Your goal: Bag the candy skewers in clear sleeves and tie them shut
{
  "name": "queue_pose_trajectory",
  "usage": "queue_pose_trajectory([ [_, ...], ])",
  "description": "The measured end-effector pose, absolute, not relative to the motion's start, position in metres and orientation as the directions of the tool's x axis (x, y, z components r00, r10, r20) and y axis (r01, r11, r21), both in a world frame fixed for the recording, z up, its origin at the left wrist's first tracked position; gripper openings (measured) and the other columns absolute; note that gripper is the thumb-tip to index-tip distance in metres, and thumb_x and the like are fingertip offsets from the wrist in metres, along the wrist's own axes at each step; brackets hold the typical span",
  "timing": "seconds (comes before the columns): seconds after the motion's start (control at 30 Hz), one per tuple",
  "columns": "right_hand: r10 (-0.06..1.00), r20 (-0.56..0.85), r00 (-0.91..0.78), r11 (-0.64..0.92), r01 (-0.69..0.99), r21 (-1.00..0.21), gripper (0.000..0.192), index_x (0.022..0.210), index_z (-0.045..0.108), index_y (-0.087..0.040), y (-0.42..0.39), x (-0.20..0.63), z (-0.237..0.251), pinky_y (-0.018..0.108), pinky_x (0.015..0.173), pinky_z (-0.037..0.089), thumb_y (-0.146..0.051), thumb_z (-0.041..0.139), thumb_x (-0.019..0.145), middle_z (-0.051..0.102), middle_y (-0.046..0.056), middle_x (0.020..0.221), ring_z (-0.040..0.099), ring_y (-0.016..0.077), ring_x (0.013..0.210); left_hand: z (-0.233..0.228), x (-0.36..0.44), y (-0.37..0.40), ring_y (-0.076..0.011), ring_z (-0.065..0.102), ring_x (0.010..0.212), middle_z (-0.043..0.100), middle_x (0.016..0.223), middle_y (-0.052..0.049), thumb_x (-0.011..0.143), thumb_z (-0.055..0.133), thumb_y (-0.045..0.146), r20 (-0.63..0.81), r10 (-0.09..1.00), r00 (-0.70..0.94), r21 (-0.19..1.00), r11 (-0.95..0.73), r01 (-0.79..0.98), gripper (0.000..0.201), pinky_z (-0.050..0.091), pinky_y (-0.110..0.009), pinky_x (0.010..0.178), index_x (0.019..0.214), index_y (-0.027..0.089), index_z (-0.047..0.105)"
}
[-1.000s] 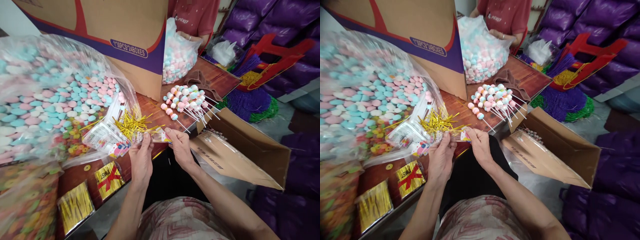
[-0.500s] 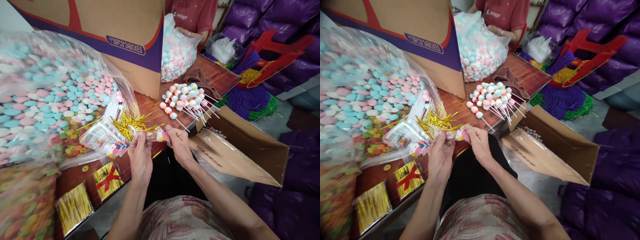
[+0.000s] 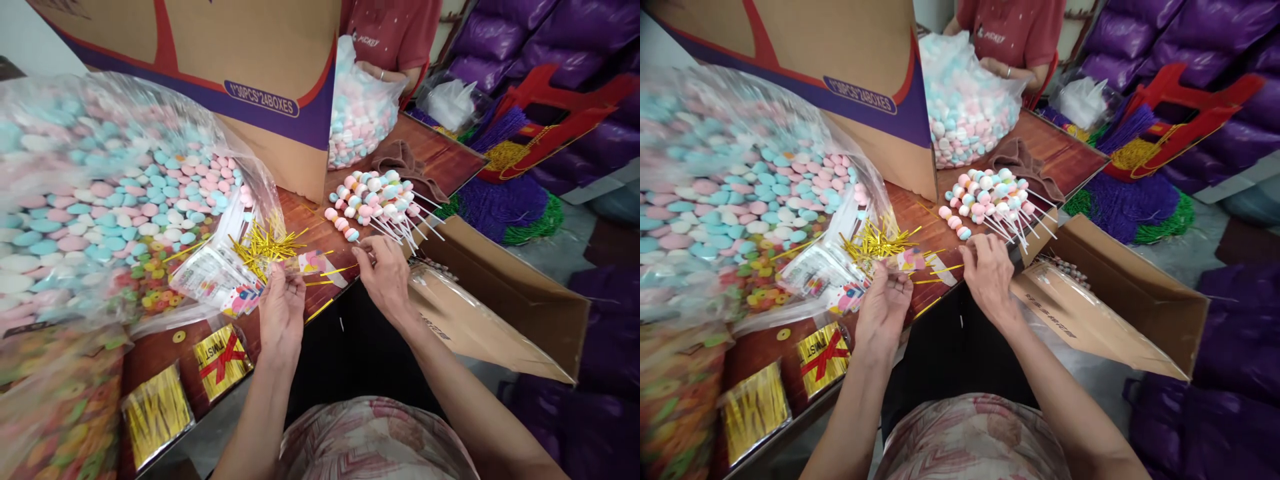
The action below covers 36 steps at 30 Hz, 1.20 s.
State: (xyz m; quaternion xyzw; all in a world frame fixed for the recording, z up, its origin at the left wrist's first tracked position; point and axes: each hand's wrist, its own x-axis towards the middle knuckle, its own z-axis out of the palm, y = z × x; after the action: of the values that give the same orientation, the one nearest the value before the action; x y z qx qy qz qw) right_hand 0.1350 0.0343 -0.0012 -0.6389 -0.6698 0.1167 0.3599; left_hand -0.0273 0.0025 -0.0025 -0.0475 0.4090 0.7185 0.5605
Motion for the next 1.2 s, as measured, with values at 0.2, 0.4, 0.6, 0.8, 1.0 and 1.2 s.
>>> queue_pose_trajectory([
  [0.2, 0.941, 0.337, -0.040, 0.129, 0.961, -0.245, 0.009, 0.088, 0.063, -0.018, 0.060, 0.146, -0.021, 0.037, 0.078, 0.035, -0.023, 0.056, 0.090, 0.064, 0.011, 0.089, 0.053, 0.0251, 0.085, 0.000, -0.031, 0.008, -0.0067, 0.059, 0.063, 0.062, 0.066, 0.003, 0.078, 0.078, 0.036, -0.548, 0.740, -0.390, 0.536, -0.048, -0.843, 0.025, 0.048, -0.021, 0.070, 0.075, 0.016, 0.064],
  [0.4, 0.917, 0.379, 0.123, 0.226, 0.622, -0.750, 0.018, 0.083, 0.065, -0.019, 0.043, 0.148, -0.014, 0.031, 0.070, 0.042, -0.025, 0.052, 0.093, 0.061, 0.003, 0.079, 0.055, 0.0169, 0.073, -0.002, -0.036, 0.013, -0.0074, 0.060, 0.062, 0.062, 0.064, 0.003, 0.081, 0.075, 0.039, -0.560, 0.726, -0.399, 0.532, -0.054, -0.845, 0.027, 0.046, -0.022, 0.069, 0.073, 0.016, 0.062],
  [0.6, 0.914, 0.394, 0.098, 0.338, 0.352, -0.873, 0.009, 0.083, 0.068, -0.021, 0.005, 0.155, 0.015, 0.030, 0.066, 0.045, -0.023, 0.062, 0.089, 0.065, 0.002, 0.080, 0.059, 0.0160, 0.074, -0.004, -0.037, 0.018, -0.0075, 0.061, 0.062, 0.062, 0.064, 0.003, 0.081, 0.075, 0.038, -0.544, 0.719, -0.432, 0.557, -0.076, -0.827, 0.027, 0.046, -0.022, 0.068, 0.074, 0.016, 0.062],
  [0.8, 0.839, 0.542, -0.053, 0.476, 0.556, -0.681, 0.011, 0.090, 0.070, -0.023, -0.001, 0.169, 0.016, 0.031, 0.068, 0.047, -0.017, 0.061, 0.091, 0.069, 0.003, 0.086, 0.064, 0.0169, 0.079, -0.005, -0.035, 0.016, -0.0079, 0.061, 0.061, 0.062, 0.063, 0.004, 0.073, 0.081, 0.040, -0.502, 0.734, -0.457, 0.600, -0.085, -0.795, 0.031, 0.048, -0.023, 0.068, 0.074, 0.016, 0.062],
  [1.0, 0.741, 0.636, -0.216, 0.571, 0.701, -0.428, 0.011, 0.090, 0.070, -0.022, 0.002, 0.183, 0.019, 0.033, 0.068, 0.040, -0.014, 0.062, 0.090, 0.070, 0.003, 0.084, 0.064, 0.0169, 0.076, -0.006, -0.042, 0.017, -0.0089, 0.063, 0.061, 0.068, 0.070, 0.002, 0.063, 0.087, 0.041, -0.416, 0.766, -0.490, 0.700, -0.074, -0.710, 0.037, 0.050, -0.023, 0.065, 0.081, 0.015, 0.066],
  [1.2, 0.698, 0.657, -0.285, 0.610, 0.718, -0.336, 0.013, 0.090, 0.071, -0.022, 0.003, 0.188, 0.028, 0.033, 0.067, 0.036, -0.011, 0.063, 0.089, 0.069, 0.003, 0.084, 0.062, 0.0162, 0.074, -0.007, -0.052, 0.016, -0.0091, 0.064, 0.061, 0.068, 0.072, 0.002, 0.062, 0.086, 0.045, -0.310, 0.819, -0.483, 0.816, -0.032, -0.578, 0.040, 0.051, -0.022, 0.063, 0.082, 0.016, 0.068],
])
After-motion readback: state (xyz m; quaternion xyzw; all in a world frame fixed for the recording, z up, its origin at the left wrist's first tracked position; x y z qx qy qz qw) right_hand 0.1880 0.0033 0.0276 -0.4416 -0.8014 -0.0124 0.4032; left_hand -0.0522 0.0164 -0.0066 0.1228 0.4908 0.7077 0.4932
